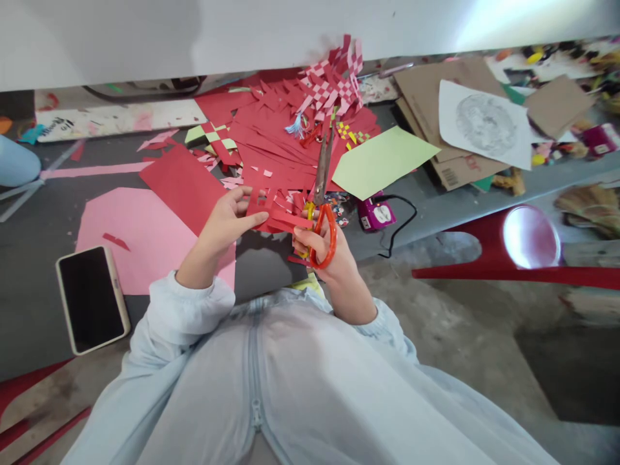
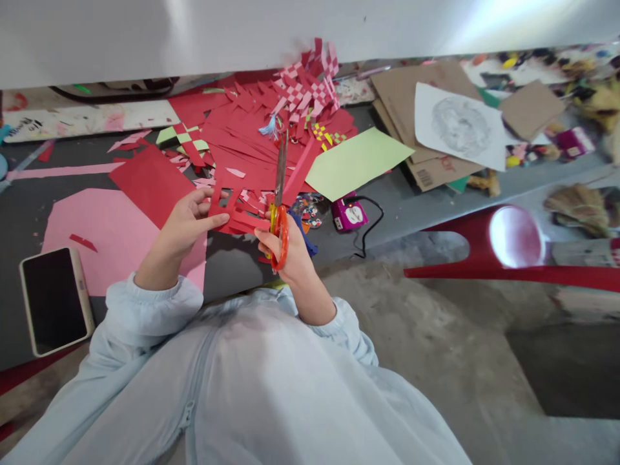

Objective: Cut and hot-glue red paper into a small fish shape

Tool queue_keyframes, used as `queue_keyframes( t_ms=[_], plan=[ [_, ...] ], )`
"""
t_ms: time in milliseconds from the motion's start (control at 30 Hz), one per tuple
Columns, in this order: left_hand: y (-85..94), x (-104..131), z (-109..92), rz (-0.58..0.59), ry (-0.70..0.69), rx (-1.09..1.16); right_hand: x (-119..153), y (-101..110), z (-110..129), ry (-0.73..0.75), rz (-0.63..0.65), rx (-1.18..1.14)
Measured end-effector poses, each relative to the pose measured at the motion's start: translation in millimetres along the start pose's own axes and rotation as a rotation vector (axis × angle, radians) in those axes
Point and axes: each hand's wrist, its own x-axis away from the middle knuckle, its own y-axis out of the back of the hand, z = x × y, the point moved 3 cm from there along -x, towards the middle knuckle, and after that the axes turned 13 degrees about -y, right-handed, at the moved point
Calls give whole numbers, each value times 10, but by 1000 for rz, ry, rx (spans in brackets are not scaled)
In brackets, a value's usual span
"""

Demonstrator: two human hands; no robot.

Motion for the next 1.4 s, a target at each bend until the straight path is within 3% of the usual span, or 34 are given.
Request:
queue_keyframes(
  t_ms=[300,500,833,1100,1400],
  plan=[
    [226,-90,50,-308,-233,-9,-37,117,43,59,-38,84],
    [282,-116,101,-393,-306,16,-137,144,97,101,-97,13],
    [182,-96,36,-293,-203,92,-54,118,135,131,-35,23],
    [149,-63,15,-298,-206,58,14,48,72,75,32,16],
    [131,-93,64,-252,-218,2,144,-95,23,-24,240,98]
  ],
)
